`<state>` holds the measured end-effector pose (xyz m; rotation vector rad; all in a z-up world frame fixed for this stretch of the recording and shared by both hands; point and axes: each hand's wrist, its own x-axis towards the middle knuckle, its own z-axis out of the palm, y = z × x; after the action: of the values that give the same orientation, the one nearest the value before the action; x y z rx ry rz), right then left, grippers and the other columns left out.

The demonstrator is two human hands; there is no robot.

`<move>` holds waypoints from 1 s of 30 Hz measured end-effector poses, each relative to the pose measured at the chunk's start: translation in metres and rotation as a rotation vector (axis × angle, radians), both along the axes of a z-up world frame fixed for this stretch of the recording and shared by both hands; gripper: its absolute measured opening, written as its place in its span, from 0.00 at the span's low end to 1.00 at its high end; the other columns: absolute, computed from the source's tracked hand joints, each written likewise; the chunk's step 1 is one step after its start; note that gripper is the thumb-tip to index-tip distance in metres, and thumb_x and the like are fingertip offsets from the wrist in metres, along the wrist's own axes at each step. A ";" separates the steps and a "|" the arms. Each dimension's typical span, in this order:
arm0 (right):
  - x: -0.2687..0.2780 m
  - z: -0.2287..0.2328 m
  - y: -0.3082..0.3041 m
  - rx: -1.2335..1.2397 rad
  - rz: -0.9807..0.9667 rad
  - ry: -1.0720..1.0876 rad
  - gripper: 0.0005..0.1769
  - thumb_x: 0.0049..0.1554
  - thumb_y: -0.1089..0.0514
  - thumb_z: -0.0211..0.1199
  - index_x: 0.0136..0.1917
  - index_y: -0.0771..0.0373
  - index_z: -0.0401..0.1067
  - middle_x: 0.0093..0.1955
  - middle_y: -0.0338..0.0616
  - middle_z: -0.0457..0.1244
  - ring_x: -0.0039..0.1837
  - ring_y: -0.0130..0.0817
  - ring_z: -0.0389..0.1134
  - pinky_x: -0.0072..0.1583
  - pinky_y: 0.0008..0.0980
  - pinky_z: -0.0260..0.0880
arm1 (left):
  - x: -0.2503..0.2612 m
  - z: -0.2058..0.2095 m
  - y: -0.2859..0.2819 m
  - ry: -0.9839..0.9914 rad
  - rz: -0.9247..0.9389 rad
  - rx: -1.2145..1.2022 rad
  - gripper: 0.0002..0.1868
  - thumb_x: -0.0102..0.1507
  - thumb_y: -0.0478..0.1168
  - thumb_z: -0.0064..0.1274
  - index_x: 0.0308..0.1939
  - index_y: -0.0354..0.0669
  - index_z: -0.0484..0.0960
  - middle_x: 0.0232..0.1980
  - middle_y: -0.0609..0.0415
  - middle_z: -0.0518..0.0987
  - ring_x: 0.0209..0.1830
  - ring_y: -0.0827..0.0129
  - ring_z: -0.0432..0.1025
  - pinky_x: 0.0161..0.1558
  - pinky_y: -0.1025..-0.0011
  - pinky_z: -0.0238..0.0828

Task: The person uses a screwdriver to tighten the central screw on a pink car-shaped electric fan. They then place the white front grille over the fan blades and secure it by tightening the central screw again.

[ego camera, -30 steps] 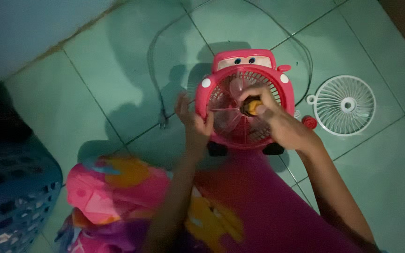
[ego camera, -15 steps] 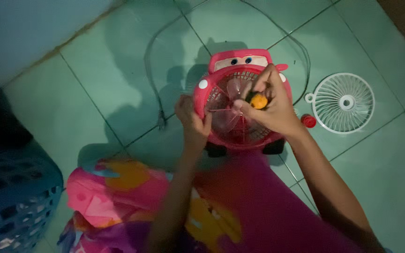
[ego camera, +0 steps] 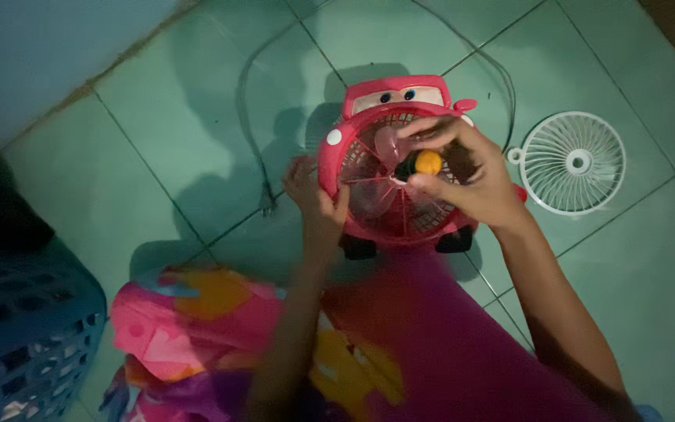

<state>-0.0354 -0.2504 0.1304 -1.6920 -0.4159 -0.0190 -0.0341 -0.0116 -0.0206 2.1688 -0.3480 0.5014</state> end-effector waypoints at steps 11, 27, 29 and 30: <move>-0.006 -0.020 0.002 0.093 0.107 0.285 0.21 0.66 0.46 0.60 0.62 0.58 0.55 0.58 0.45 0.59 0.64 0.37 0.61 0.68 0.42 0.64 | 0.002 0.002 0.005 0.236 0.012 0.096 0.26 0.58 0.35 0.68 0.55 0.45 0.71 0.65 0.39 0.65 0.68 0.42 0.50 0.67 0.42 0.47; 0.009 -0.014 0.008 0.190 0.102 -0.020 0.28 0.55 0.68 0.75 0.55 0.57 0.57 0.68 0.54 0.65 0.72 0.37 0.68 0.71 0.40 0.72 | 0.007 -0.012 0.009 0.119 -0.039 0.010 0.30 0.59 0.35 0.65 0.60 0.37 0.67 0.61 0.41 0.60 0.63 0.49 0.59 0.62 0.52 0.63; 0.010 -0.019 0.006 0.159 0.056 0.075 0.26 0.58 0.65 0.74 0.55 0.58 0.56 0.59 0.50 0.64 0.62 0.32 0.69 0.65 0.34 0.73 | 0.004 -0.016 0.009 -0.083 0.001 0.225 0.29 0.57 0.38 0.68 0.58 0.42 0.69 0.66 0.36 0.53 0.67 0.46 0.53 0.65 0.51 0.62; 0.009 -0.021 0.004 0.143 0.033 0.123 0.26 0.59 0.64 0.74 0.55 0.58 0.56 0.55 0.48 0.63 0.57 0.30 0.69 0.62 0.32 0.73 | 0.004 -0.017 0.009 -0.043 0.008 0.098 0.31 0.59 0.38 0.67 0.60 0.39 0.65 0.68 0.39 0.53 0.70 0.48 0.52 0.65 0.55 0.62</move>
<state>-0.0262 -0.2459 0.1098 -1.5359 -0.3415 0.0774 -0.0304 -0.0031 -0.0379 2.2579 -0.3948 0.5468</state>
